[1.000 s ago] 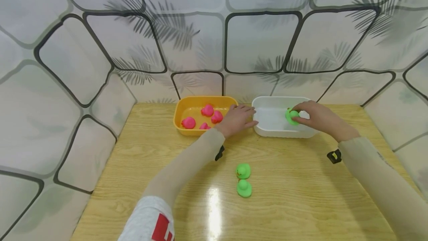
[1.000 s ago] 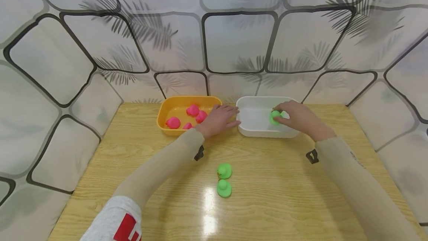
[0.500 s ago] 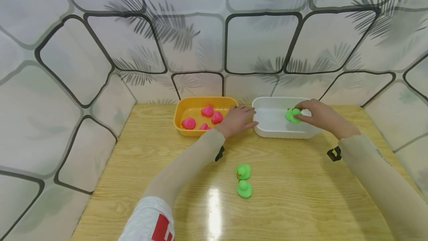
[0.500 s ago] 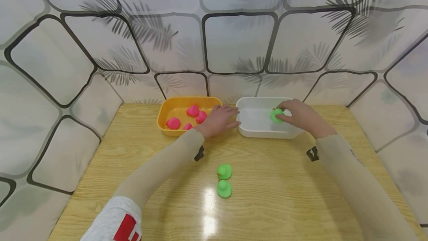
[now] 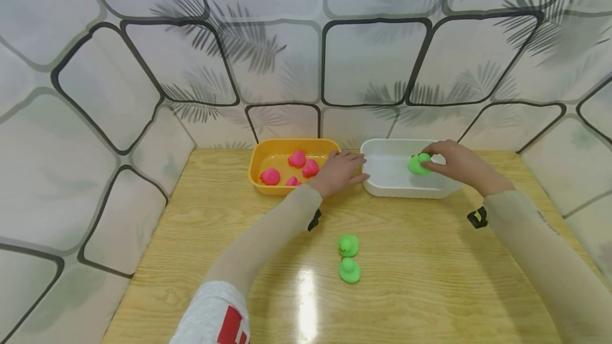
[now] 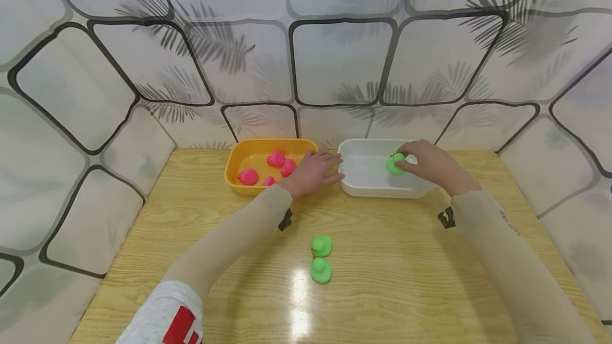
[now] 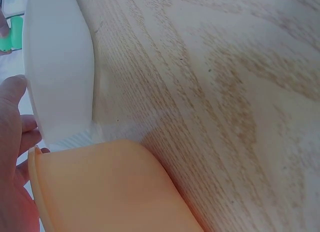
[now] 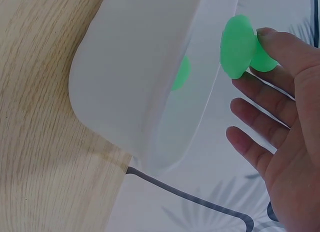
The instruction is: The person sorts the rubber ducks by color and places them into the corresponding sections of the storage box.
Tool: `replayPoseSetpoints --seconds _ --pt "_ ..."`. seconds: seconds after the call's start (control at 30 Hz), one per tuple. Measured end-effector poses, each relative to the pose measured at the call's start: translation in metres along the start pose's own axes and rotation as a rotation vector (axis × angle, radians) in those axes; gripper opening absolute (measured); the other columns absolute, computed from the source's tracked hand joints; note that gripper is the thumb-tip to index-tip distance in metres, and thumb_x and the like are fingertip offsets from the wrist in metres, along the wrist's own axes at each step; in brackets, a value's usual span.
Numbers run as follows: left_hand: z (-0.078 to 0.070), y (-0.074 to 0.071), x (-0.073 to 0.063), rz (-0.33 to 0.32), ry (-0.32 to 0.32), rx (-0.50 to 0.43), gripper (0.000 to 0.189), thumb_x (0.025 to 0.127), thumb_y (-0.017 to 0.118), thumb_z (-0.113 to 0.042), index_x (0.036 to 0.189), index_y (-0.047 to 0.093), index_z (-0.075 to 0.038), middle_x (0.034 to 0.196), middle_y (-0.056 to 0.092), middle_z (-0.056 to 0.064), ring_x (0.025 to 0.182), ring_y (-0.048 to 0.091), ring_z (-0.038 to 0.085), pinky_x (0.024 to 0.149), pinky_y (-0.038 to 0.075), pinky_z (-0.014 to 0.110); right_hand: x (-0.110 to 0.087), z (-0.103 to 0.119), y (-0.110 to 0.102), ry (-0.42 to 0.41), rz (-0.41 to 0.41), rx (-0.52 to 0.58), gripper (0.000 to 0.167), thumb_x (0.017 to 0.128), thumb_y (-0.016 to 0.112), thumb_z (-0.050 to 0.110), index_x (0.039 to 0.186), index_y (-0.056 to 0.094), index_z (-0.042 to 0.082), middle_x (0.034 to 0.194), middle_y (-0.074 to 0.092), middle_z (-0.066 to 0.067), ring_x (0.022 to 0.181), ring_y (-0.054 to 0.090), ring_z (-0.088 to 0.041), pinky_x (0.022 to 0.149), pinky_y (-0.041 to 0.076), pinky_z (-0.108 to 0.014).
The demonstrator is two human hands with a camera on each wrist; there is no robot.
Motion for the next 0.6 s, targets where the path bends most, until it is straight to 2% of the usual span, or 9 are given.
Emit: replayPoseSetpoints --seconds 0.3,0.6 --pt "0.0008 0.0019 0.0003 -0.007 0.000 0.005 0.058 0.108 0.048 -0.054 0.153 0.053 -0.017 0.161 0.047 0.000 0.148 0.039 0.023 0.121 0.030 0.051 -0.0019 -0.0024 0.0008 0.042 0.024 0.005 0.034 0.101 0.071 0.017 0.126 0.068 -0.006 0.119 0.069 -0.024 0.114 0.062 -0.045 0.098 0.048 -0.063" --pt "0.0014 0.0021 0.0006 -0.010 -0.006 -0.004 0.058 0.108 0.048 -0.054 0.153 0.053 -0.017 0.161 0.047 -0.001 0.148 0.039 0.023 0.122 0.029 0.050 -0.0060 0.0047 0.0005 0.015 0.027 -0.010 0.032 0.101 0.070 0.017 0.125 0.069 -0.005 0.119 0.070 -0.022 0.114 0.063 -0.043 0.098 0.048 -0.062"
Point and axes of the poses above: each hand's wrist, its own x-axis towards the middle knuckle, its own y-axis out of the palm, z = x × y, the point moved 8 cm from there along x, towards the middle knuckle
